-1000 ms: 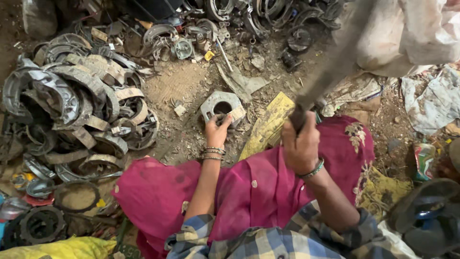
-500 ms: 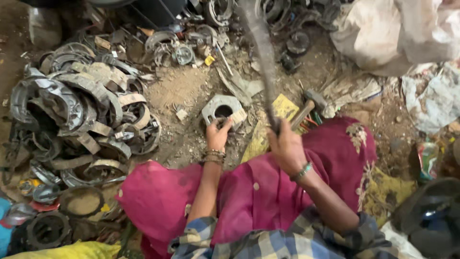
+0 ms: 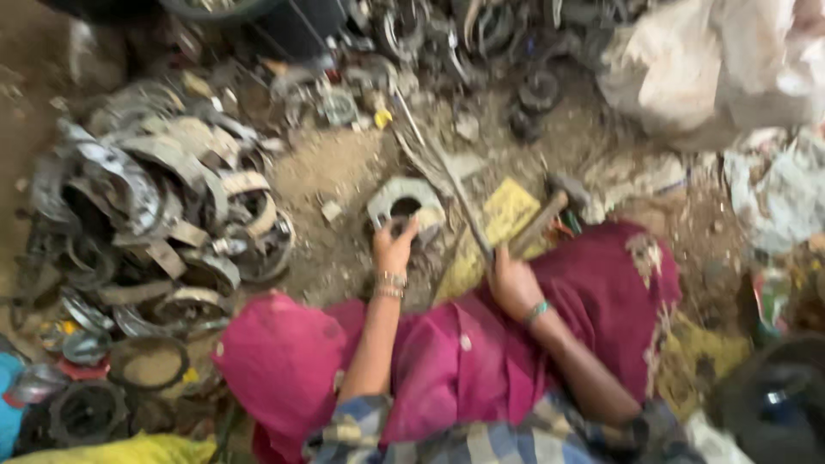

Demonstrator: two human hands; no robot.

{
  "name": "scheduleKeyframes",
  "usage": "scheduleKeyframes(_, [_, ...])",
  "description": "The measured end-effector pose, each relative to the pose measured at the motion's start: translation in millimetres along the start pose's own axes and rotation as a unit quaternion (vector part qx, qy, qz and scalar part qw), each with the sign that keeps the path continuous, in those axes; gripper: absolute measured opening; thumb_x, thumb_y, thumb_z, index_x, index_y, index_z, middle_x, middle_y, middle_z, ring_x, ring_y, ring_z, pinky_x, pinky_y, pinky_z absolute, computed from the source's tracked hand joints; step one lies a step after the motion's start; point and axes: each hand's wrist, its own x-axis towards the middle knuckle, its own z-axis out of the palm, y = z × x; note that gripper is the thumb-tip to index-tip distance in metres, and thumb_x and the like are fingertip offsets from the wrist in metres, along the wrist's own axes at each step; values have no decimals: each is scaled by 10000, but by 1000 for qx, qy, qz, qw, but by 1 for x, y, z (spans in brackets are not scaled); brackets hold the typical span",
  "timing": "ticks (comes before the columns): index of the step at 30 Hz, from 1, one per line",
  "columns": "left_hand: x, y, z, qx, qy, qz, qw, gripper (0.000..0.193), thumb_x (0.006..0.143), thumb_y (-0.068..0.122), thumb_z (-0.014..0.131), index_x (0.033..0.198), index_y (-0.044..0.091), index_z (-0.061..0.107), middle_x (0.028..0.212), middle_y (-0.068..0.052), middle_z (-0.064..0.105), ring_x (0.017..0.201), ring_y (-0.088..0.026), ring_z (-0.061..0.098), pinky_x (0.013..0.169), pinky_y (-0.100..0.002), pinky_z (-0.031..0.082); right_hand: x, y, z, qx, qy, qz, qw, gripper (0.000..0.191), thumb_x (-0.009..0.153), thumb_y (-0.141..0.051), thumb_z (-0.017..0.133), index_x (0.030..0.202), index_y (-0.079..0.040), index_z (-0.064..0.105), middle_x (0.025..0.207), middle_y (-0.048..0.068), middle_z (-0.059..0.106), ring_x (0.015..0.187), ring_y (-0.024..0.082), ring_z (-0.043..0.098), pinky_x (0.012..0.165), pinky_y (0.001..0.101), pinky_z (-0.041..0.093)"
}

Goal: The person sits on the ground in a scrap-metal yard, holds a metal casting inside a hexagonal mold, and repeatedly strikes it with a large curved blade, then hammers it with a mallet. They then pick up a small metal component and fit it onto a rod.

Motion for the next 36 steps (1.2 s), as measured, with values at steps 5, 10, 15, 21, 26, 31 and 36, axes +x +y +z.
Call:
scheduleKeyframes(5, [-5, -5, 8, 63, -27, 7, 998, 253, 882, 243, 825, 959, 12, 757, 823, 12, 743, 709, -66, 636, 624, -267, 523, 0, -46, -81, 175, 164, -47, 970, 308, 1012, -170, 621, 1220, 10, 483, 752, 218, 656, 611, 396, 670, 530, 485, 524])
scheduleKeyframes(10, [-4, -13, 11, -24, -30, -61, 997, 265, 882, 224, 821, 955, -14, 730, 801, -18, 713, 656, -99, 613, 583, -291, 520, 0, -37, -59, 297, 177, -52, 937, 228, 1039, -192, 573, 1113, -20, 442, 747, 192, 666, 566, 335, 687, 472, 426, 565])
scheduleKeyframes(15, [-3, -10, 6, 23, -18, 23, 999, 246, 890, 190, 834, 973, -16, 730, 884, -30, 747, 778, -59, 648, 690, -243, 541, 11, 3, 17, 7, -74, 27, 997, 315, 1007, -239, 551, 1168, 18, 467, 720, 251, 676, 638, 414, 661, 573, 546, 520])
scheduleKeyframes(21, [-3, -11, 5, -54, -15, -94, 994, 266, 837, 189, 829, 966, -15, 717, 828, -30, 718, 668, -109, 628, 578, -291, 515, -4, -19, -48, 147, 69, 29, 986, 327, 1015, -217, 584, 1205, 31, 491, 716, 185, 668, 592, 327, 678, 506, 456, 531])
scheduleKeyframes(26, [-1, -17, 7, 28, -32, 4, 999, 246, 886, 199, 847, 962, -7, 737, 838, -11, 721, 712, -63, 620, 631, -245, 526, -9, -55, -99, 280, 214, -56, 934, 243, 1065, -161, 570, 1175, 15, 445, 738, 113, 665, 586, 232, 671, 519, 351, 533])
scheduleKeyframes(31, [-1, -15, 4, -13, -41, -43, 998, 253, 871, 215, 835, 949, 0, 726, 816, -19, 707, 666, -80, 622, 587, -270, 525, 15, -37, -22, 75, -168, 160, 970, 243, 1056, -237, 512, 1145, -18, 455, 732, 156, 671, 612, 340, 694, 481, 466, 555])
scheduleKeyframes(36, [-1, -12, 2, 70, -10, 15, 997, 286, 833, 215, 868, 968, -2, 741, 842, -13, 735, 709, -79, 649, 631, -276, 545, 14, 2, 24, 11, 0, 12, 1000, 317, 1007, -278, 600, 1136, -12, 486, 760, 268, 672, 707, 482, 665, 616, 587, 511])
